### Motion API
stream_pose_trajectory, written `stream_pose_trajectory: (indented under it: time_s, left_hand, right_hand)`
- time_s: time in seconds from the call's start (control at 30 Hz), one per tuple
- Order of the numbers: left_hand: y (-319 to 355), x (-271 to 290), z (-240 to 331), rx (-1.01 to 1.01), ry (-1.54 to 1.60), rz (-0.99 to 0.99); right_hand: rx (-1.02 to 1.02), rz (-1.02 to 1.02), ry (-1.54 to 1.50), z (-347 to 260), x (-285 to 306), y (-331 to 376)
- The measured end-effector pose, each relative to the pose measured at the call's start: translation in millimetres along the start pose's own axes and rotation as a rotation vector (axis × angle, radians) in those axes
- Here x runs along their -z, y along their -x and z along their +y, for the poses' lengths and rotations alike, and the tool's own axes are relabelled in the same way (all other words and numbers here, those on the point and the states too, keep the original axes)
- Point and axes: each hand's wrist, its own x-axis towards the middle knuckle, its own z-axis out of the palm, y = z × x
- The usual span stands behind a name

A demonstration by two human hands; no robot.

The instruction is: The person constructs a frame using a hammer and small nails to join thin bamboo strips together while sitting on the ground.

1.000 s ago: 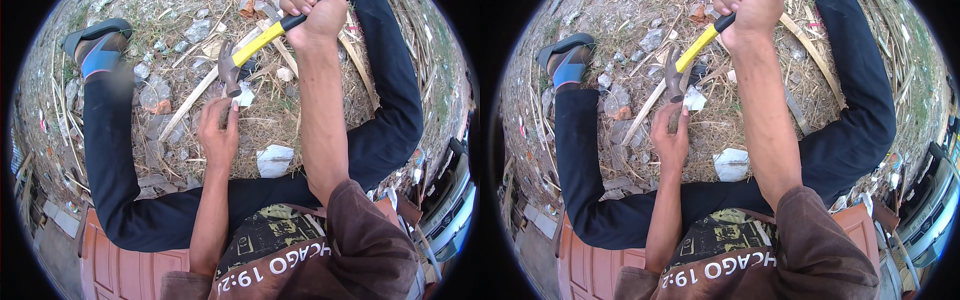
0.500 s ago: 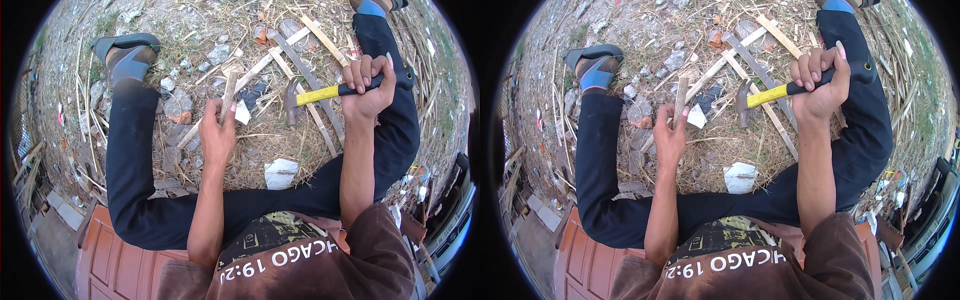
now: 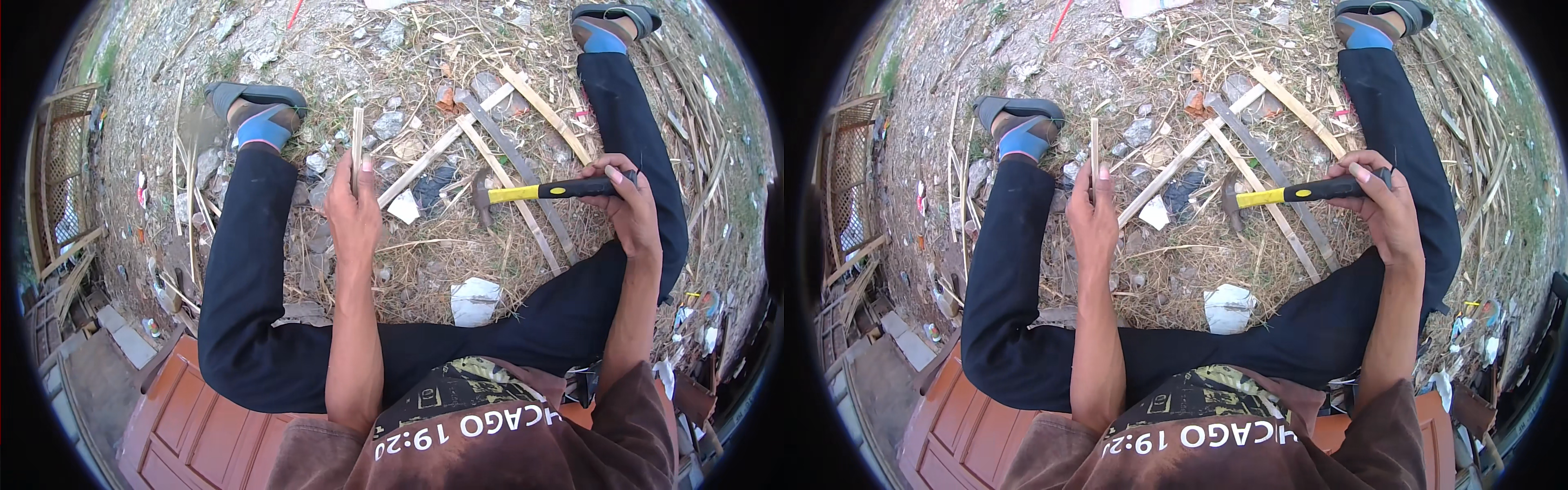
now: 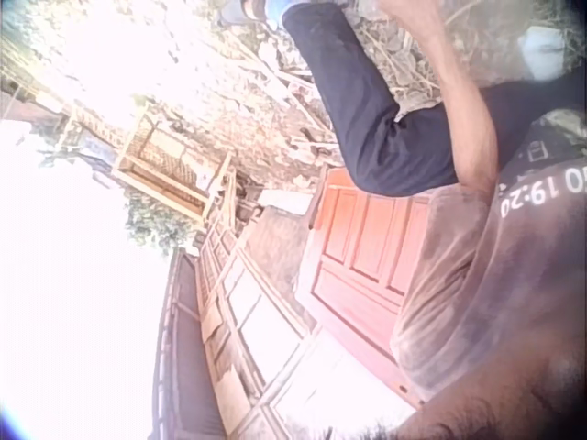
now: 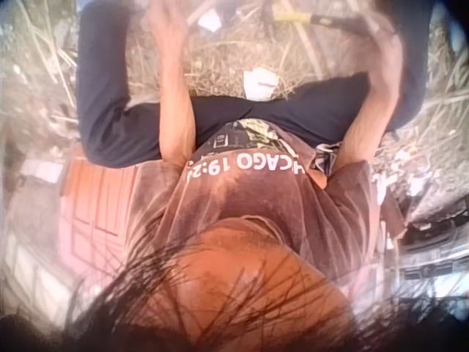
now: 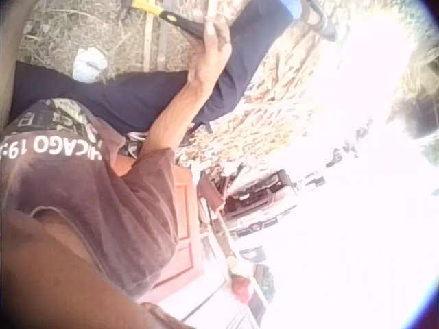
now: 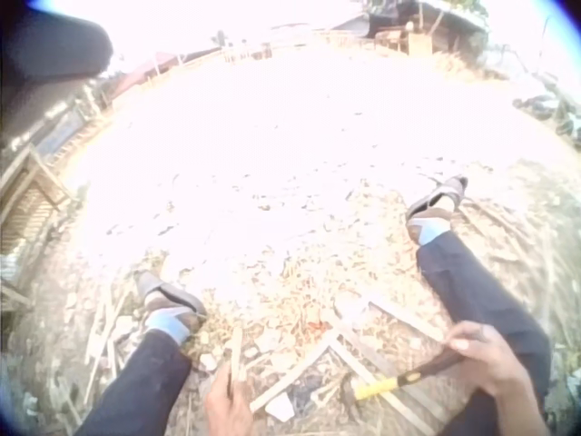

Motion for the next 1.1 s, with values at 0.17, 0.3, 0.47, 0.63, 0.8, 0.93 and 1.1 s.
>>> stream_pose_trajectory:
  time_s: [0.17,0.3,0.47,0.63,0.8,0.93,1.1]
  left_hand:
    - [3,3,-7,0.052,0.178,-0.087]
    - [6,-1,-15,0.016,0.193,-0.117]
    - [8,2,-16,0.064,0.251,-0.215]
    - [15,-7,-17,0.039,0.290,-0.224]
    - [15,-3,-19,0.091,0.291,-0.247]
    - [19,-12,-25,0.049,0.298,-0.203]
    - [19,-11,-27,-0.053,0.174,-0.174]
  right_hand:
    - [-0.330,-0.290,0.519,-26,31,1]
    - [-0.460,-0.616,0.989,-24,27,-10]
    - [-0.683,-0.856,1.014,-2,10,-9]
    - [-0.082,-0.784,1.049,4,14,2]
    - [0.068,-0.430,0.860,-39,-23,14]
    - [-0.003,-0.301,0.633,4,-55,10]
    - [-0.104,-0.244,0.329,27,-72,16]
